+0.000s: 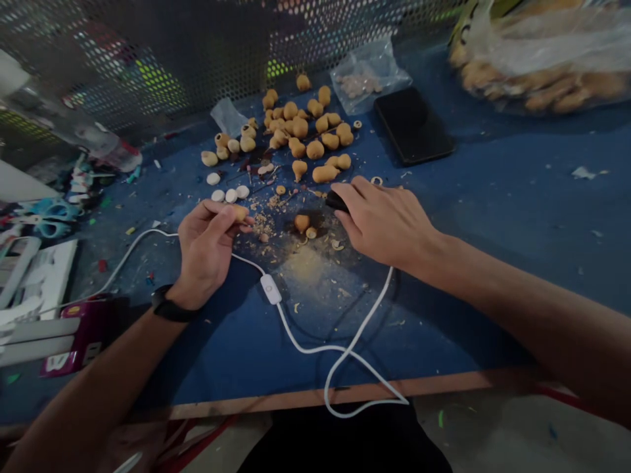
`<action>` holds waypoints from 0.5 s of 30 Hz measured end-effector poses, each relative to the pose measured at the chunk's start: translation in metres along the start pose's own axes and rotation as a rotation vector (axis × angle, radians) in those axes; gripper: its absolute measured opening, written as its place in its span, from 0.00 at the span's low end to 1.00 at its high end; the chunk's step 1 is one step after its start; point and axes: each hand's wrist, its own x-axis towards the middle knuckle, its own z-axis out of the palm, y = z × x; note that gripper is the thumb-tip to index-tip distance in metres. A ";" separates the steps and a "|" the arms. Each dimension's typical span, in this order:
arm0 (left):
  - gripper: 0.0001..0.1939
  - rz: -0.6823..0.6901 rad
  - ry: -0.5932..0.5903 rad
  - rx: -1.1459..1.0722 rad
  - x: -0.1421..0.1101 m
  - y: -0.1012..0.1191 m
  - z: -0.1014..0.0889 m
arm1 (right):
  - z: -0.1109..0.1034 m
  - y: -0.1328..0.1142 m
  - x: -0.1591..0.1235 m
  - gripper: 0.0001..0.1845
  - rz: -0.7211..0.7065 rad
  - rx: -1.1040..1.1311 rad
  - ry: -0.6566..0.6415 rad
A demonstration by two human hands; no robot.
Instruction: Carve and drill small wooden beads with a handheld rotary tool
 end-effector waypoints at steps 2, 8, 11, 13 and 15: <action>0.19 0.003 0.004 0.004 0.000 -0.002 0.000 | 0.003 -0.001 0.000 0.22 -0.017 -0.044 -0.013; 0.23 0.074 -0.015 0.055 0.000 -0.004 -0.001 | 0.002 -0.007 -0.002 0.20 -0.131 -0.059 0.047; 0.24 0.145 -0.048 0.109 -0.002 -0.003 -0.002 | -0.001 -0.014 -0.003 0.20 -0.169 -0.031 0.141; 0.24 0.175 -0.059 0.119 -0.003 -0.002 -0.002 | -0.002 -0.019 -0.005 0.19 -0.207 -0.033 0.185; 0.23 0.192 -0.056 0.121 -0.005 0.000 0.000 | -0.001 -0.023 -0.007 0.18 -0.266 -0.019 0.214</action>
